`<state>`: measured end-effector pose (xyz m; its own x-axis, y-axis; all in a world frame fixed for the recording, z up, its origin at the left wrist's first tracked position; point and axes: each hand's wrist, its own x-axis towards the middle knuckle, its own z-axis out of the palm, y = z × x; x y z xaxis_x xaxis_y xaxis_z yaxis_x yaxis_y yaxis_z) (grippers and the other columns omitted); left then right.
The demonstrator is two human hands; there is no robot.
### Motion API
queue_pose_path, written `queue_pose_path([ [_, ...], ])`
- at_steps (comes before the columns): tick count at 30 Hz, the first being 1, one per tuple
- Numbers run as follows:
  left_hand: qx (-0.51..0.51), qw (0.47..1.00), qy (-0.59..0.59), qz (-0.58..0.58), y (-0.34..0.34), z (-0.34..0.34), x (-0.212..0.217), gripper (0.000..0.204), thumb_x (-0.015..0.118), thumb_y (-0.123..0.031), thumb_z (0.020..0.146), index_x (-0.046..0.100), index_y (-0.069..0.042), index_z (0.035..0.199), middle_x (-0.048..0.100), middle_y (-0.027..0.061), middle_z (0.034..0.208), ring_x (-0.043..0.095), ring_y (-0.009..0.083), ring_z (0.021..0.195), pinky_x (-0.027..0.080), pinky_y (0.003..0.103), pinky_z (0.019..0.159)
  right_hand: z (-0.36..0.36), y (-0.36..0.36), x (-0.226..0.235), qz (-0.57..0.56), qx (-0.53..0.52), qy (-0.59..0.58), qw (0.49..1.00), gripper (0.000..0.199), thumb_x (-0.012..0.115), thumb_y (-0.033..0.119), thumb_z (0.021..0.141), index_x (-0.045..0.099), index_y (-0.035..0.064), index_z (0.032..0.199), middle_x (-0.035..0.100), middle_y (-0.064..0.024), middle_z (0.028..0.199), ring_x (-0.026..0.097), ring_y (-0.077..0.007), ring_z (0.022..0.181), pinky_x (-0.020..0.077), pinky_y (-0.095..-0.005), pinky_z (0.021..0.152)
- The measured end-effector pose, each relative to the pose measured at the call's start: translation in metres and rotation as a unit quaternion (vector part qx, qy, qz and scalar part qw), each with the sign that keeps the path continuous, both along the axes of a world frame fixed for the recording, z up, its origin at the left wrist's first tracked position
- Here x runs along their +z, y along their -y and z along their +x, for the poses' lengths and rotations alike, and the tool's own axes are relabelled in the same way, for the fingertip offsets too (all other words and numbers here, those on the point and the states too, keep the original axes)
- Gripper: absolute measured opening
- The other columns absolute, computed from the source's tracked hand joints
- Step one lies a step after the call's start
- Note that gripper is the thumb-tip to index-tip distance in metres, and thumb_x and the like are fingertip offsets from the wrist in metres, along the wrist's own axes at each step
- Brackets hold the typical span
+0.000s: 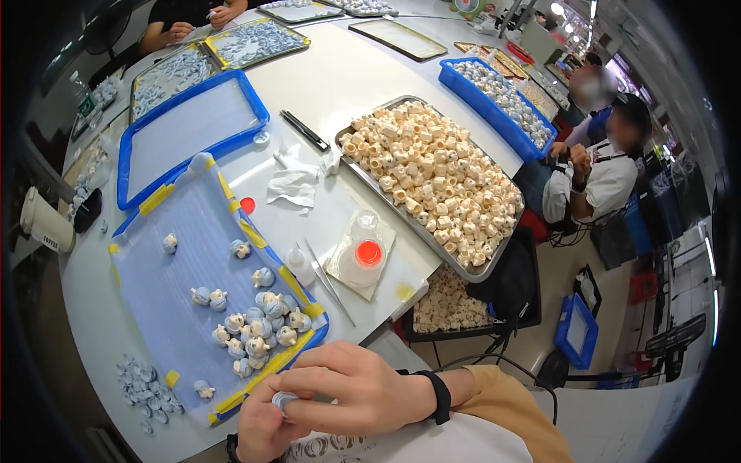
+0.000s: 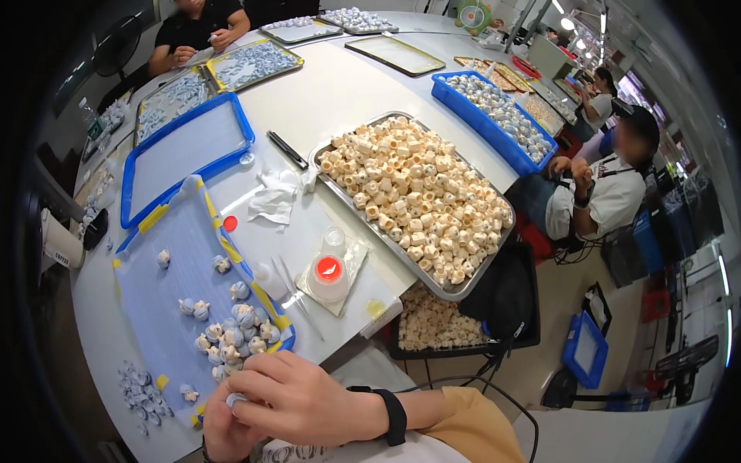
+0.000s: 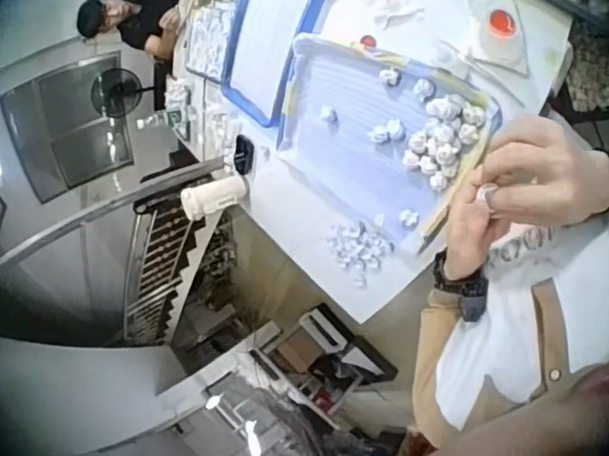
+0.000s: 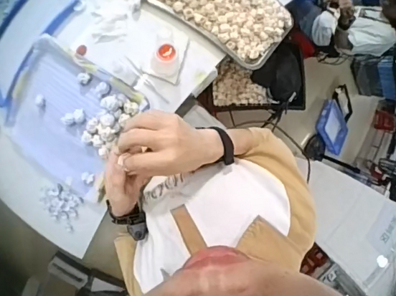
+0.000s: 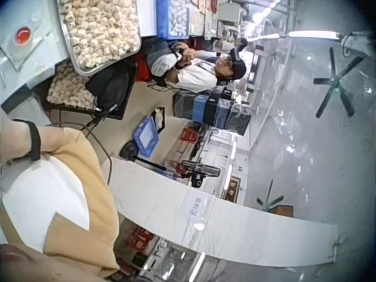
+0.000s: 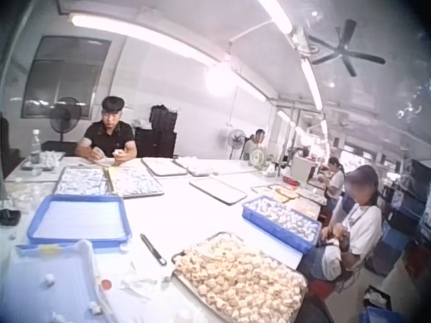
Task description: The person assembles small, two-part figurines by picking up a light blue base and a beige top, applying a small amount of liquid adhesive from a bottle, and pressing the parts together. The completed figures are placed onto a blue tray. The process is repeated continuously in a workshop setting.
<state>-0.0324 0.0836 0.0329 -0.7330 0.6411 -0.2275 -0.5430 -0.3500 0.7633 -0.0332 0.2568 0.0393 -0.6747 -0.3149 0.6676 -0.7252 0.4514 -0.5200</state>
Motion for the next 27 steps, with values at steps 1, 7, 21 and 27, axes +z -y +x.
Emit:
queue_pose_path([
  [1,-0.033,0.999,-0.011,0.004,0.003,-0.001,-0.004,0.049,0.046,-0.037,0.090,0.041,0.002,0.119,0.051,0.0058,0.093,0.050,0.0072,0.067,0.041,0.019,0.058,0.001,-0.001,0.001,-0.006,0.000,0.009,1.000,0.020,0.068,0.015,0.065,0.060,0.0070,0.081,0.059,-0.0085,0.100,0.058,-0.0234,0.081,0.0465,-0.0299,0.062],
  [7,0.117,0.992,0.045,0.020,-0.006,-0.008,0.007,0.029,0.045,-0.024,0.092,0.047,0.002,0.106,0.049,0.0025,0.073,0.040,0.0059,0.053,0.031,0.018,0.047,-0.003,-0.102,0.016,0.045,-0.239,0.069,0.968,0.031,0.070,0.018,0.070,0.060,0.0046,0.096,0.062,-0.0117,0.083,0.059,-0.0204,0.059,0.0460,-0.0287,0.051],
  [21,0.223,0.957,0.009,0.186,0.029,-0.044,-0.005,0.046,0.038,-0.037,0.094,0.042,0.001,0.120,0.048,0.0018,0.077,0.036,0.0033,0.051,0.030,0.016,0.046,-0.031,-0.203,-0.023,0.288,-0.303,0.276,0.865,0.022,0.064,-0.003,0.069,0.054,0.0005,0.088,0.042,-0.0016,0.060,0.041,-0.0102,0.054,0.0341,-0.0247,0.051],
  [27,0.164,0.981,-0.031,0.096,0.033,-0.040,0.009,0.036,0.037,-0.028,0.095,0.044,-0.002,0.119,0.050,0.0023,0.077,0.035,0.0030,0.050,0.028,0.016,0.043,-0.014,-0.226,-0.021,0.196,-0.352,0.252,0.880,0.027,0.062,-0.001,0.073,0.052,0.0023,0.098,0.052,-0.0032,0.082,0.045,-0.0094,0.062,0.0363,-0.0212,0.052],
])
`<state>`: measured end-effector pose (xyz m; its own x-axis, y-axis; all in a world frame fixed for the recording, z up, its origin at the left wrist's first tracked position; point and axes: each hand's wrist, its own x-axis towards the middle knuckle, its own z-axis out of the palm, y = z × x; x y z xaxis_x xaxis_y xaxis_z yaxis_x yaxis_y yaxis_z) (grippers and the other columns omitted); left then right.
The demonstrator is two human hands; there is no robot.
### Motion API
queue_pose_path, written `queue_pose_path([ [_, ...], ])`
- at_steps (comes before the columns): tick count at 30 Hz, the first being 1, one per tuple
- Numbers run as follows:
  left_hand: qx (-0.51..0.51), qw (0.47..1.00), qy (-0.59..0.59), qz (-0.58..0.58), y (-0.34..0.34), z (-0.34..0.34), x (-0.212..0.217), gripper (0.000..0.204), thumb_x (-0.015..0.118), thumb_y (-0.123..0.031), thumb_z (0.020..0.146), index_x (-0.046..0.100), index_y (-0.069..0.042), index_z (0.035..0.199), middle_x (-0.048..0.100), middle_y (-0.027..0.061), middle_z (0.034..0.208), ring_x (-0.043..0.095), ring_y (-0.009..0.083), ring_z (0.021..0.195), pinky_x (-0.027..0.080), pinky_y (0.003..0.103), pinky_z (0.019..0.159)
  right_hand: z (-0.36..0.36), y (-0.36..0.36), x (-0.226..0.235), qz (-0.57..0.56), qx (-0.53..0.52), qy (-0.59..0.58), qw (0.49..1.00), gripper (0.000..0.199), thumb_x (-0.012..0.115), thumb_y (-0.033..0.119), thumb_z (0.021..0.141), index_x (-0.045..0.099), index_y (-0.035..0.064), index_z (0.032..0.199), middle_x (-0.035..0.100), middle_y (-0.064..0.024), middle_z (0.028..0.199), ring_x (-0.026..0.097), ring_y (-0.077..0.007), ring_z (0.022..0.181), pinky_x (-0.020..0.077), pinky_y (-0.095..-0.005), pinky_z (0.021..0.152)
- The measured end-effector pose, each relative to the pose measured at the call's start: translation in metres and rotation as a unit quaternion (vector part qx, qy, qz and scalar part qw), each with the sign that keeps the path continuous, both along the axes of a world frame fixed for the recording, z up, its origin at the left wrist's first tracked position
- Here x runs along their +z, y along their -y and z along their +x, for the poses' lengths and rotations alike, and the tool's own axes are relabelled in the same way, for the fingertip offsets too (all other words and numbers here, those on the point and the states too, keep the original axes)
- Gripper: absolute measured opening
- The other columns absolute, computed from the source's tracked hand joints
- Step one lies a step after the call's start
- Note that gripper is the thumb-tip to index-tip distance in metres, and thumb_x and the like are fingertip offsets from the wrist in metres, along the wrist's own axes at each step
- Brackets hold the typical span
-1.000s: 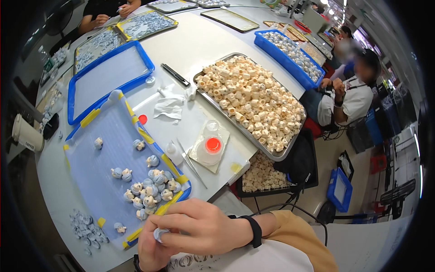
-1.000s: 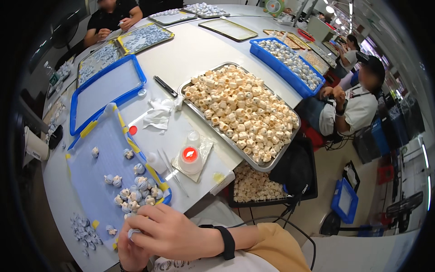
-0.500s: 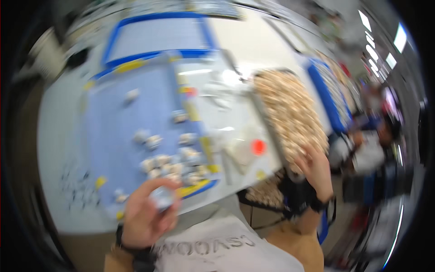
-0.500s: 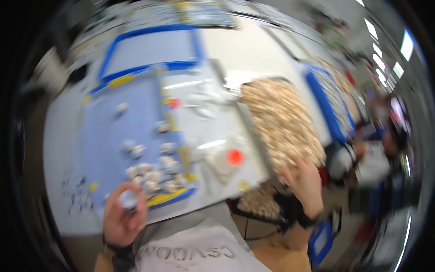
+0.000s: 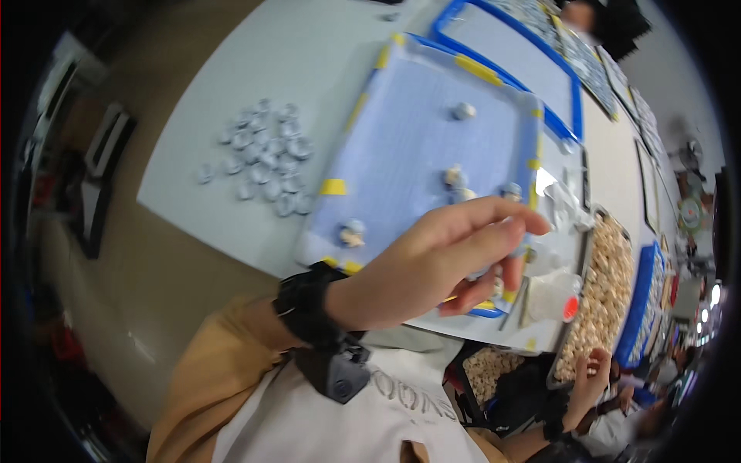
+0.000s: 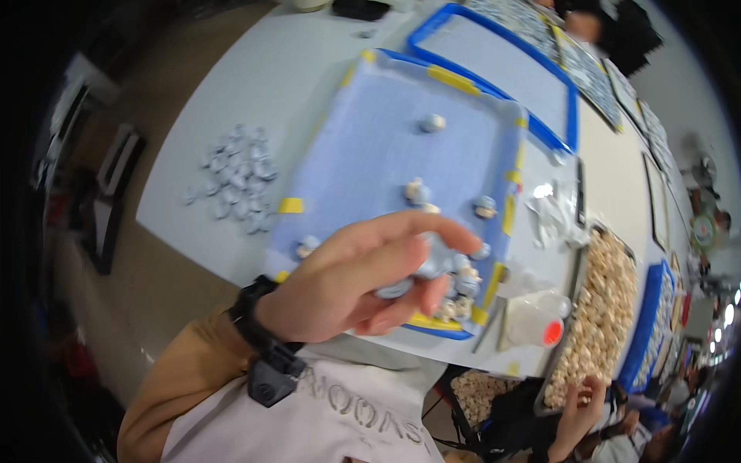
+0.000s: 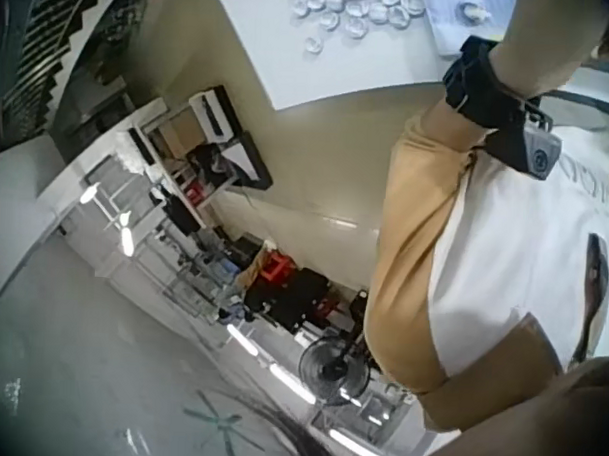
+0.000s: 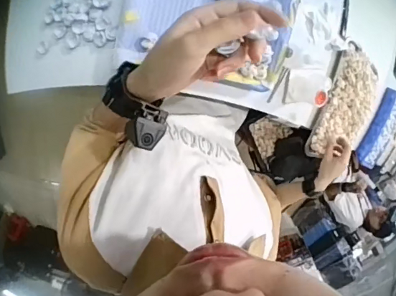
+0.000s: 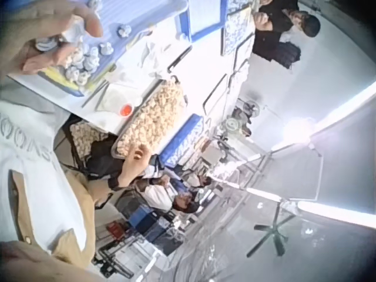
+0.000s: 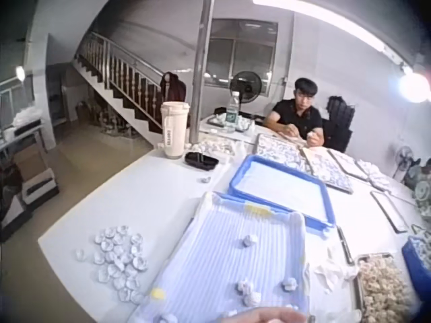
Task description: The person assembles small, two-part figurines by picking up a light blue base and a beige top, applying a small amount of liquid adhesive from a bottle, and pressing the parts together. The completed figures are placed onto a blue tray. The process is repeated continuously in a workshop setting.
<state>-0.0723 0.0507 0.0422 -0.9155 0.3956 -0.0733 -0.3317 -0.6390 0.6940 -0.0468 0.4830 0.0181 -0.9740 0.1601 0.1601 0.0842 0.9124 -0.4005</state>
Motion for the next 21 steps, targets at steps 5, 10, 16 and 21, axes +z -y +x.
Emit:
queue_pose_path([
  [5,-0.131,0.962,-0.146,-0.192,-0.019,0.019,-0.008,0.020,0.044,-0.011,0.089,0.054,-0.001,0.104,0.054,0.0065,0.095,0.048,0.0139,0.084,0.037,0.026,0.075,0.021,0.124,0.024,-0.253,0.237,-0.322,0.881,0.035,0.070,0.012,0.069,0.052,0.0008,0.097,0.058,-0.0130,0.076,0.050,-0.0179,0.056,0.0408,-0.0261,0.049],
  [10,-0.255,0.925,-0.182,-0.214,-0.028,0.019,-0.020,0.022,0.057,-0.019,0.084,0.053,-0.003,0.100,0.053,0.0052,0.086,0.048,0.0123,0.073,0.038,0.023,0.062,-0.010,0.205,0.023,-0.255,0.493,-0.196,0.808,0.019,0.066,0.007,0.064,0.054,0.0006,0.079,0.057,-0.0115,0.087,0.054,-0.0213,0.063,0.0424,-0.0272,0.052],
  [16,-0.173,0.958,-0.114,-0.200,-0.028,0.021,-0.026,0.027,0.068,-0.020,0.077,0.054,-0.003,0.093,0.052,0.0048,0.080,0.048,0.0136,0.071,0.039,0.025,0.063,-0.013,0.210,0.020,-0.300,0.458,-0.166,0.820,0.023,0.073,0.007,0.066,0.056,0.0014,0.080,0.062,-0.0159,0.088,0.059,-0.0242,0.067,0.0485,-0.0286,0.056],
  [21,-0.222,0.945,-0.131,-0.200,-0.024,0.021,-0.026,0.024,0.077,-0.014,0.066,0.059,-0.005,0.077,0.054,0.0023,0.070,0.048,0.0138,0.060,0.037,0.024,0.053,-0.005,0.205,0.012,-0.387,0.474,-0.140,0.778,0.017,0.069,0.000,0.066,0.062,-0.0044,0.081,0.062,-0.0175,0.090,0.060,-0.0236,0.070,0.0496,-0.0288,0.057],
])
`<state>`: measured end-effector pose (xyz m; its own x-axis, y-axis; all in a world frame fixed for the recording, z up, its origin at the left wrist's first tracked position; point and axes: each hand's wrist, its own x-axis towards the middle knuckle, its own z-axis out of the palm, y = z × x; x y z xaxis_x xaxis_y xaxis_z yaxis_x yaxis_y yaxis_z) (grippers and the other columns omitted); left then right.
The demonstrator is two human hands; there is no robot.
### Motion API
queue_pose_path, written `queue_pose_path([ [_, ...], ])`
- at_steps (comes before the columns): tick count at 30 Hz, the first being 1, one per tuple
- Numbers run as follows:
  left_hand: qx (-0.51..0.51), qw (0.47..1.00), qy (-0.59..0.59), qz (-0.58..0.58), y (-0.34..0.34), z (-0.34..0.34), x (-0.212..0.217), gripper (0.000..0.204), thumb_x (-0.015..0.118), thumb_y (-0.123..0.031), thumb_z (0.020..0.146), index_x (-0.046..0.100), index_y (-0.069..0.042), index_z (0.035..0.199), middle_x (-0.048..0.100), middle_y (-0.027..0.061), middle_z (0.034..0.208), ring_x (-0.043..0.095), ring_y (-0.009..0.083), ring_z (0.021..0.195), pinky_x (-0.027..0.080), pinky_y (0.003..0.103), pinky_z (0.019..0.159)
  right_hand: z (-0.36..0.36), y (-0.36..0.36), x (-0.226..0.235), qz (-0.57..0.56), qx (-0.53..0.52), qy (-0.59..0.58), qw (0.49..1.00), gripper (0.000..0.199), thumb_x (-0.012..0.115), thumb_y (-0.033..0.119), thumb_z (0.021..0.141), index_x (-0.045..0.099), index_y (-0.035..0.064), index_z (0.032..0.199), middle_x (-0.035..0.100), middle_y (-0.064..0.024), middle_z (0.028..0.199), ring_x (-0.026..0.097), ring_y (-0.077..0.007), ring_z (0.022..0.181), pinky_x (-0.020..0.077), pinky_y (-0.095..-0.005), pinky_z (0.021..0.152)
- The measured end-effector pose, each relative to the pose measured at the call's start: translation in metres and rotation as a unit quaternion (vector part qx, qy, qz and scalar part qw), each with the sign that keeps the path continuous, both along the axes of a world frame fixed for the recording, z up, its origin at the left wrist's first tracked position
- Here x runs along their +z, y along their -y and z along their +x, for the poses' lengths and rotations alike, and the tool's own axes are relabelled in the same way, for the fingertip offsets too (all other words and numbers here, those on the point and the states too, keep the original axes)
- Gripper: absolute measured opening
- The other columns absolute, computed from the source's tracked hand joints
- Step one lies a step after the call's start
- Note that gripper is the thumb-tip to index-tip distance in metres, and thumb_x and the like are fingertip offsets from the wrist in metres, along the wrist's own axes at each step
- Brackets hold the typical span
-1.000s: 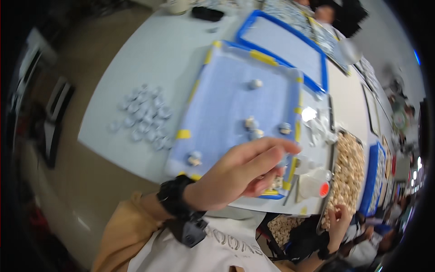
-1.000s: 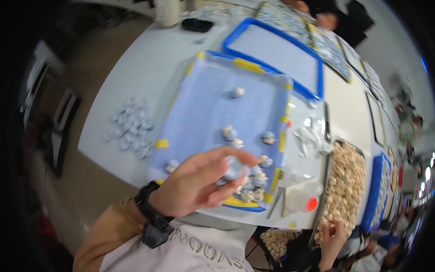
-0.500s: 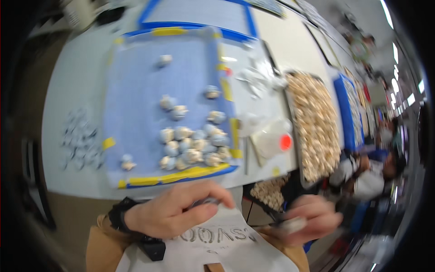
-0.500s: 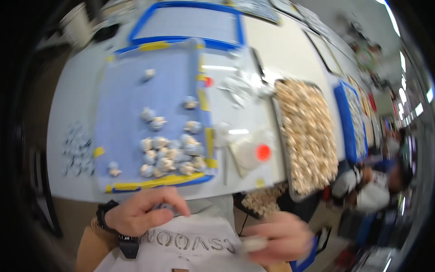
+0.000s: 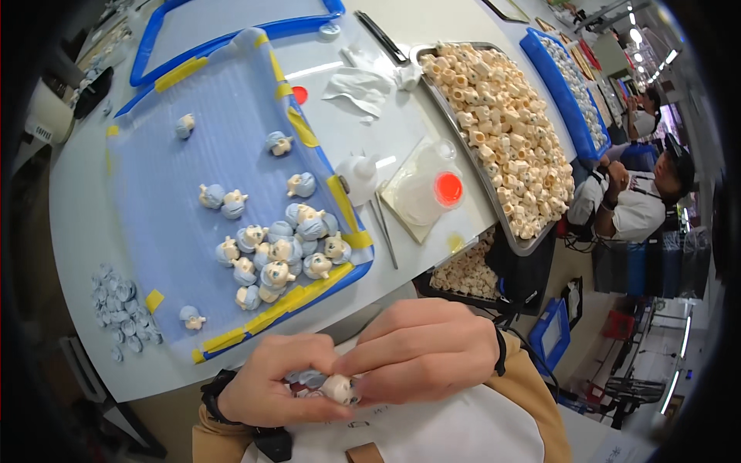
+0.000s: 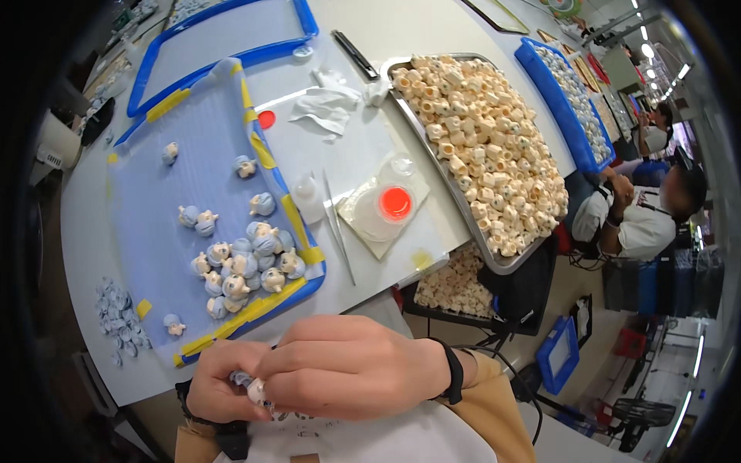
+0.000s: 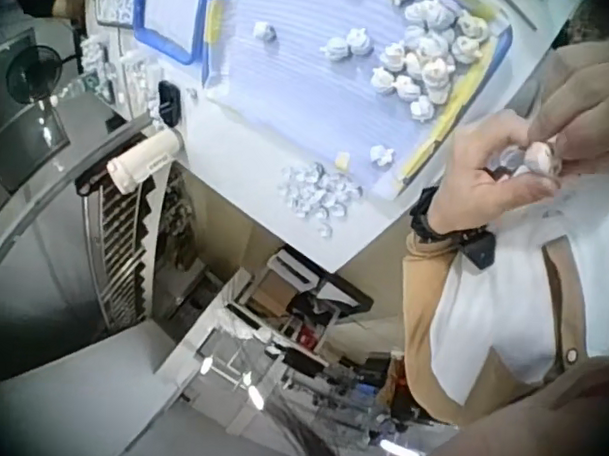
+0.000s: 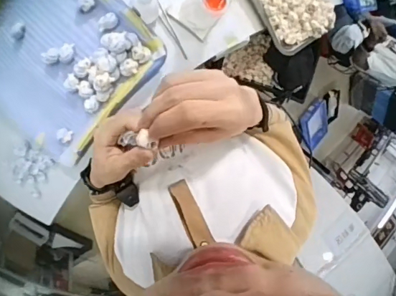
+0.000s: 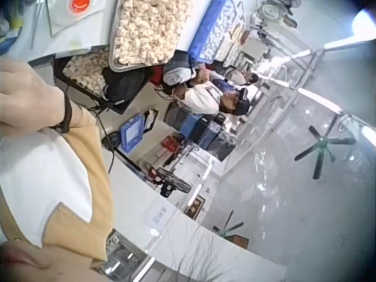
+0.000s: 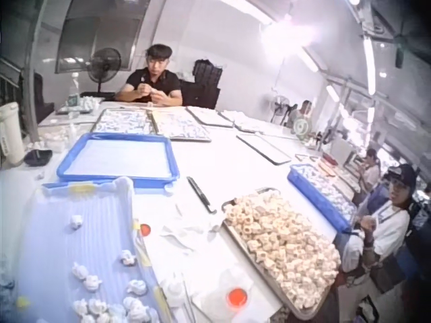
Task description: The person assembles small, two-part figurines by picking up a light blue base and a beige top, applying a small amount of liquid adhesive from a bottle, and pressing the parts together. The completed figures are placed onto a blue tray. The process is repeated continuously in a workshop setting.
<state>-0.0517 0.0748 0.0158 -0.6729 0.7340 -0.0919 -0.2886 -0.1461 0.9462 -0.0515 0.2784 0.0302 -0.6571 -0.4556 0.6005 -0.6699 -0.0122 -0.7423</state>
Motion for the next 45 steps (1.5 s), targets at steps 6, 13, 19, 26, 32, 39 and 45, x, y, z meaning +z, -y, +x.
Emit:
queue_pose_path([
  [6,-0.061,0.998,0.002,-0.025,-0.003,-0.008,0.006,0.026,0.076,-0.013,0.067,0.057,-0.003,0.082,0.057,0.0031,0.075,0.050,0.0126,0.062,0.037,0.024,0.053,-0.008,-0.007,0.004,0.031,0.042,0.005,0.999,0.020,0.064,0.001,0.071,0.064,-0.0062,0.090,0.059,-0.0149,0.084,0.057,-0.0218,0.066,0.0468,-0.0278,0.055],
  [13,0.019,0.998,0.043,-0.037,0.004,-0.002,0.009,0.044,0.040,-0.034,0.089,0.057,0.004,0.105,0.056,0.0090,0.076,0.051,0.0138,0.064,0.039,0.023,0.059,-0.028,-0.071,0.047,0.179,-0.230,-0.026,0.956,0.023,0.066,-0.001,0.059,0.064,-0.0001,0.082,0.060,-0.0109,0.077,0.058,-0.0191,0.066,0.0457,-0.0276,0.056],
  [19,0.107,0.991,0.077,-0.021,0.005,0.006,0.008,0.043,0.052,-0.036,0.087,0.058,0.004,0.100,0.058,0.0095,0.079,0.055,0.0133,0.067,0.041,0.023,0.060,-0.060,-0.087,0.038,0.380,-0.228,0.003,0.897,0.021,0.064,0.000,0.065,0.061,0.0033,0.086,0.056,-0.0078,0.077,0.056,-0.0242,0.069,0.0464,-0.0313,0.060],
  [26,0.089,0.996,0.011,-0.030,0.012,-0.002,0.000,0.048,0.059,-0.045,0.081,0.062,0.002,0.091,0.061,0.0100,0.075,0.055,0.0126,0.062,0.040,0.023,0.055,-0.056,-0.086,0.023,0.387,-0.269,-0.004,0.882,0.029,0.067,-0.004,0.062,0.063,0.0034,0.089,0.059,-0.0082,0.082,0.057,-0.0222,0.072,0.0450,-0.0290,0.062],
  [32,0.159,0.987,0.005,-0.031,0.006,0.001,0.001,0.048,0.063,-0.045,0.078,0.059,0.002,0.091,0.060,0.0117,0.077,0.053,0.0110,0.060,0.039,0.023,0.051,-0.058,-0.091,0.023,0.371,-0.241,-0.014,0.897,0.029,0.069,-0.002,0.061,0.064,0.0044,0.089,0.058,-0.0069,0.079,0.053,-0.0210,0.069,0.0426,-0.0295,0.060],
  [39,0.199,0.978,0.057,0.035,0.000,0.001,-0.003,0.044,0.072,-0.031,0.073,0.058,0.004,0.097,0.062,0.0134,0.086,0.058,0.0163,0.077,0.043,0.026,0.064,-0.057,-0.091,0.028,0.385,-0.242,-0.018,0.890,0.028,0.066,-0.004,0.064,0.063,0.0039,0.090,0.056,-0.0069,0.080,0.052,-0.0220,0.070,0.0420,-0.0304,0.061],
  [45,0.183,0.978,0.099,0.032,-0.002,0.003,-0.002,0.039,0.071,-0.026,0.074,0.056,0.004,0.096,0.061,0.0126,0.087,0.057,0.0160,0.079,0.045,0.027,0.069,-0.057,-0.077,0.031,0.426,-0.253,-0.044,0.867,0.023,0.063,-0.003,0.067,0.058,0.0027,0.089,0.052,-0.0088,0.080,0.051,-0.0263,0.075,0.0437,-0.0349,0.064],
])
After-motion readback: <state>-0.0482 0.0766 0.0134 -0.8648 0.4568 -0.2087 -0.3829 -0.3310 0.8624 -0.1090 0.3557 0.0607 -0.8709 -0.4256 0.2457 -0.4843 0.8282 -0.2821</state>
